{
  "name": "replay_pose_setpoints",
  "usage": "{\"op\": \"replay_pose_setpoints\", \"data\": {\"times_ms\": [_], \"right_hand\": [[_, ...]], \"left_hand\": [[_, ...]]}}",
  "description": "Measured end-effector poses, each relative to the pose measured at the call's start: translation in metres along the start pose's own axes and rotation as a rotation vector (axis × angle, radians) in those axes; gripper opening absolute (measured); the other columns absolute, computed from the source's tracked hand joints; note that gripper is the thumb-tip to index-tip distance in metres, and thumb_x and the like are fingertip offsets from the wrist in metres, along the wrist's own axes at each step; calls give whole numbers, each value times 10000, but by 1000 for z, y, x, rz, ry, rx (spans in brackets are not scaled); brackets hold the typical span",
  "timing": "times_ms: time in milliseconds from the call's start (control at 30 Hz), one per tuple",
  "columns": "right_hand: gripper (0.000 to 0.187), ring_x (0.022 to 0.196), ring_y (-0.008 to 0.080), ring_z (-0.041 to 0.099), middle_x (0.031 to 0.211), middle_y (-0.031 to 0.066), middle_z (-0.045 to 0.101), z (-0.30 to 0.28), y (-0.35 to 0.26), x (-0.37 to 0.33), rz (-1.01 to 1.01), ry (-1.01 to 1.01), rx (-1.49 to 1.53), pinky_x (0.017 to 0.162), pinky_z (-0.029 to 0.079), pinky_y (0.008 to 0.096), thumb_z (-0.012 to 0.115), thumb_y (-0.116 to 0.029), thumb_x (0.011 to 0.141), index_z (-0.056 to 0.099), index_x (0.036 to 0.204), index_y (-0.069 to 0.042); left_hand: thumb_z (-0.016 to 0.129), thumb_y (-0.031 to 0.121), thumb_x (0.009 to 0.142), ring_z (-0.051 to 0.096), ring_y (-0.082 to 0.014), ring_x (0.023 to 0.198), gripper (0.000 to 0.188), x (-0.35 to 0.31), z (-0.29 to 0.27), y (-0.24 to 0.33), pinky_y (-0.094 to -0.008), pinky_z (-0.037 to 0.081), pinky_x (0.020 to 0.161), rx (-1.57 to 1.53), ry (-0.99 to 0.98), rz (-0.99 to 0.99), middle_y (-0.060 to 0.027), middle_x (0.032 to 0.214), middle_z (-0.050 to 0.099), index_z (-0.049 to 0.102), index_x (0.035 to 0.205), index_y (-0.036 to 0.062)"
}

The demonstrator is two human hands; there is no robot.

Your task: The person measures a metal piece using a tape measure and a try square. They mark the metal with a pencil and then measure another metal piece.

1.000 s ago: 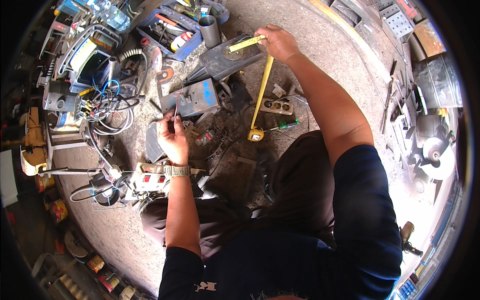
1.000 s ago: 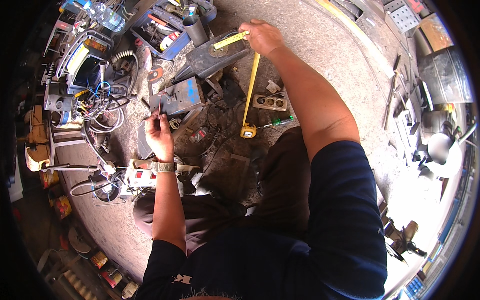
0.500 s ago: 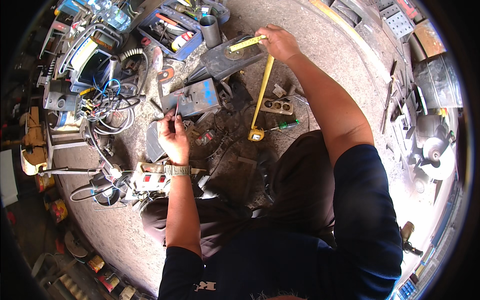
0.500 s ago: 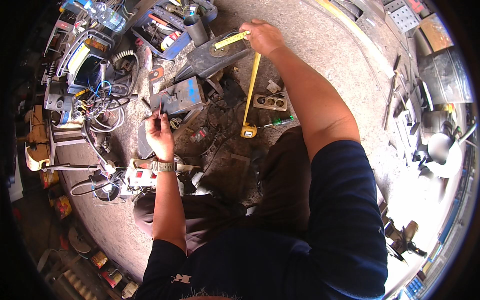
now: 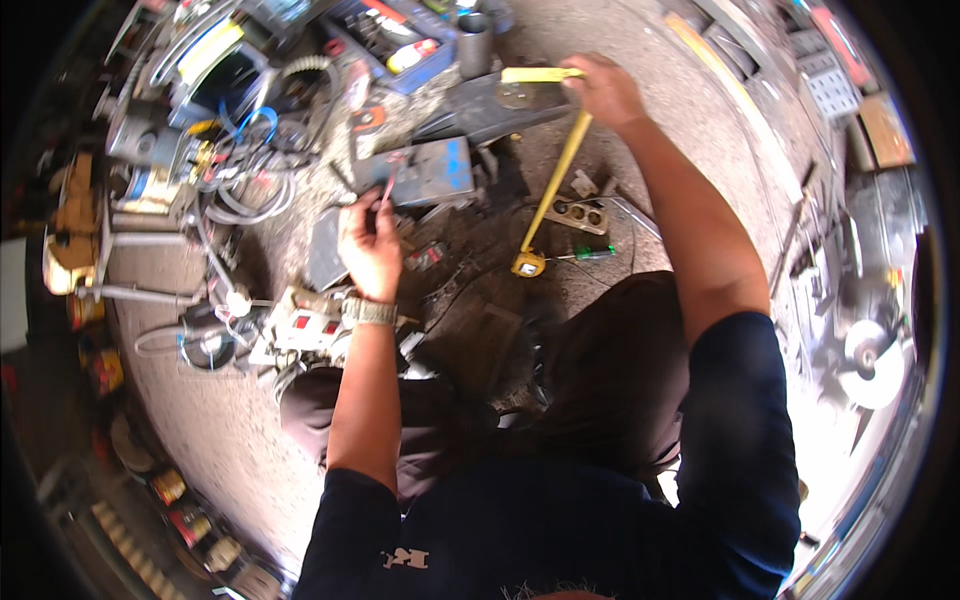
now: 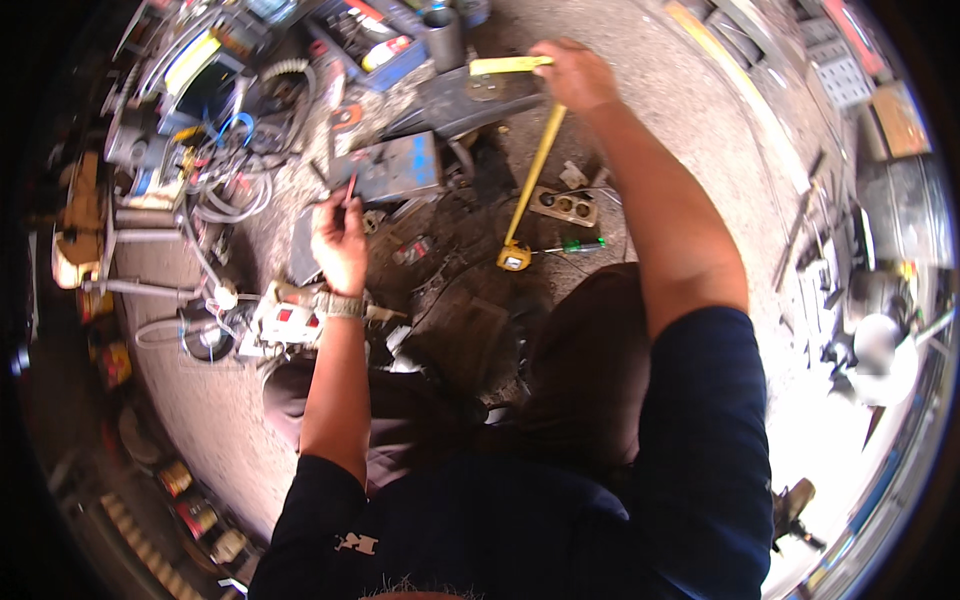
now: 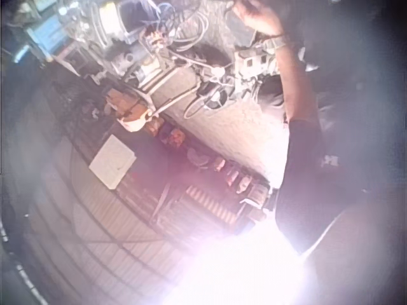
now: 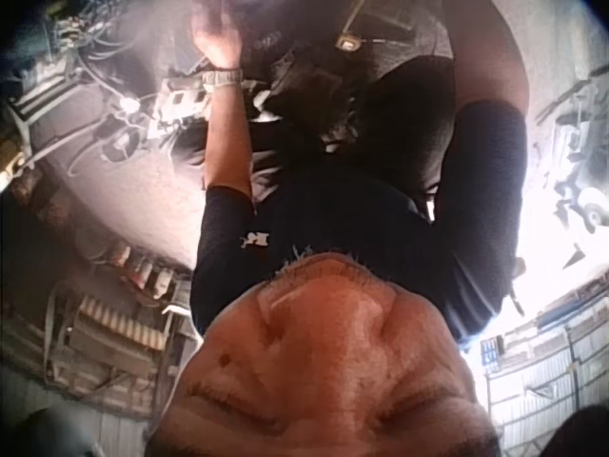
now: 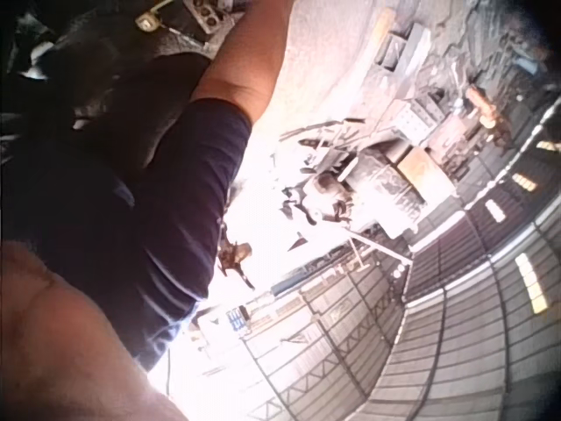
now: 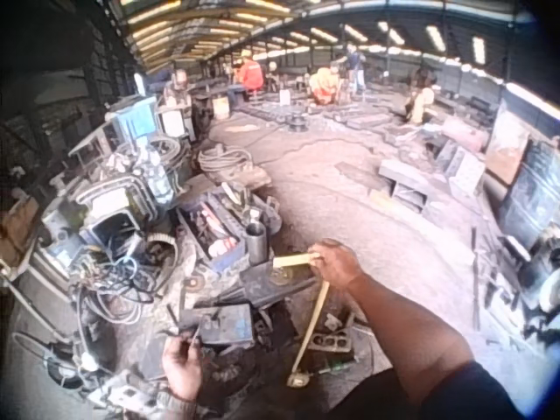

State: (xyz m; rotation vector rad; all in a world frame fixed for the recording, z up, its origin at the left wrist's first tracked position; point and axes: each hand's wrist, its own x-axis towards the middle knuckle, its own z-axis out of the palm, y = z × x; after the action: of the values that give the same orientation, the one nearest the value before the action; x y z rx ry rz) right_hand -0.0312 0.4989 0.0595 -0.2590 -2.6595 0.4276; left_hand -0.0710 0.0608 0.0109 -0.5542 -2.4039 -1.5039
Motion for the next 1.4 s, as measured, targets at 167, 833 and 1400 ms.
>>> {"op": "replay_pose_setpoints", "data": {"times_ms": [167, 833, 1400], "right_hand": [[243, 946, 252, 739, 1065, 43, 779, -20, -64, -1, 226, -130, 275, 847, 579, 396, 741, -254, 971, 724, 1213, -230], [213, 969, 311, 724, 1097, 73, 749, 9, -193, -71, 230, -219, 185, 844, 564, 448, 746, -208, 945, 734, 1157, -191], [192, 1052, 326, 680, 1065, 59, 697, 24, -199, -71, 88, -133, 109, 910, 552, 469, 723, -200, 944, 723, 1136, -198]], "left_hand": [[734, 31, 928, 693, -274, 934, 205, -1, -4, 19, -373, 556, 873, 14, 44, 20, -132, 1021, 716, 760, 1130, 53], [732, 35, 908, 671, -309, 989, 234, -2, -9, 13, -396, 546, 915, -73, 5, 48, -134, 1069, 658, 774, 1134, 76], [737, 35, 896, 667, -335, 1102, 325, -8, -23, 21, -391, 540, 980, -112, -92, 68, -157, 1181, 668, 762, 1216, 80]]}}
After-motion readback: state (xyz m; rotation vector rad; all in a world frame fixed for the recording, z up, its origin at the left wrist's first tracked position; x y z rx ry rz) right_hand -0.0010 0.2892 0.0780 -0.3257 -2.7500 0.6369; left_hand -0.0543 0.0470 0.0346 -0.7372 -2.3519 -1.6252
